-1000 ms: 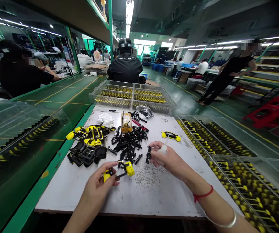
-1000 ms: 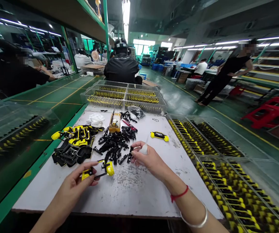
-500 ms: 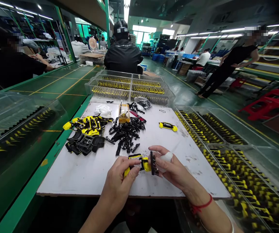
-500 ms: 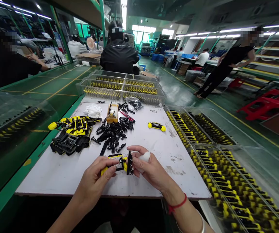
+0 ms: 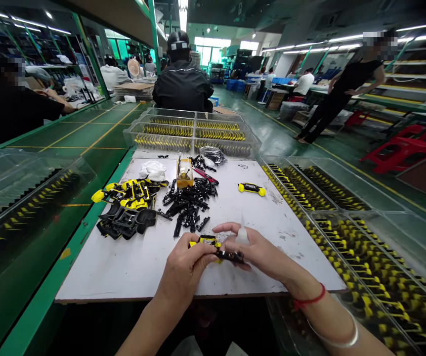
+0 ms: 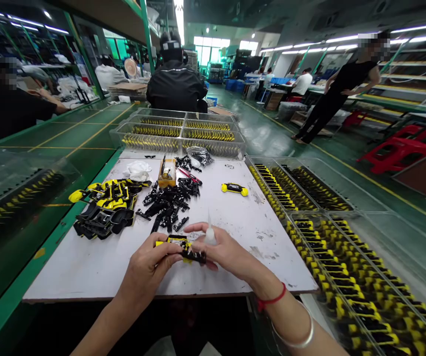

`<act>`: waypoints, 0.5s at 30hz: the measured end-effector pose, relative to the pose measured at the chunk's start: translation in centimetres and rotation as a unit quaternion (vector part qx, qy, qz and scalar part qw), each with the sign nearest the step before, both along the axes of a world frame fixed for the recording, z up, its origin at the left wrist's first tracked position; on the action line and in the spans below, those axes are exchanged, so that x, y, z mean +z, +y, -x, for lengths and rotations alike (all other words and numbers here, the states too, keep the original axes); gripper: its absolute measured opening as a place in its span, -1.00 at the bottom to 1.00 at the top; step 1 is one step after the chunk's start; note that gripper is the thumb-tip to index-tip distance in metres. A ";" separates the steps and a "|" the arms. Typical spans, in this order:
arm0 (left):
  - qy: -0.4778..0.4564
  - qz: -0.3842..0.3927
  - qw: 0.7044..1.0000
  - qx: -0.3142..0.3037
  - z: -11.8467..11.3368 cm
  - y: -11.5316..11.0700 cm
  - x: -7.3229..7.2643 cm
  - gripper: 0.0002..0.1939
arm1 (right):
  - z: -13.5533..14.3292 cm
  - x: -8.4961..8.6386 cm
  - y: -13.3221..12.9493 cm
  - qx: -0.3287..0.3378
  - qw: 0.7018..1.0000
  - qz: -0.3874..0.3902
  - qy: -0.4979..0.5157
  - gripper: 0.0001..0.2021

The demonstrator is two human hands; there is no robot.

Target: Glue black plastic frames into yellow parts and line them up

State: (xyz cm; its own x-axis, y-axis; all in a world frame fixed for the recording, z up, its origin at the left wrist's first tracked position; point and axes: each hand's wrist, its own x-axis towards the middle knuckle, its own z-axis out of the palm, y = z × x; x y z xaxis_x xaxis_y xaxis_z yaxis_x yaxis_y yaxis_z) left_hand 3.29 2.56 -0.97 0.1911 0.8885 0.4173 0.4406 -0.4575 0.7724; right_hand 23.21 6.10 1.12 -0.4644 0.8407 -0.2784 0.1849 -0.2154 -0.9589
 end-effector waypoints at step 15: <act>0.091 -0.010 0.995 0.047 -0.6 -0.5 -0.7 -0.88 | -1.3 -0.6 -3.0 0.047 0.770 -0.534 -0.346 -0.78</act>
State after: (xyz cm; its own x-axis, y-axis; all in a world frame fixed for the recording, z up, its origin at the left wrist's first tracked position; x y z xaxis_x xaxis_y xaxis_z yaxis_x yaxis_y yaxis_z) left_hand 3.87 2.07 -1.66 0.1808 0.8983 0.4005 0.6145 -0.4211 0.6671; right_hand 24.52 3.12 0.56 -0.5878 0.7337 0.3409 0.6979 0.6729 -0.2451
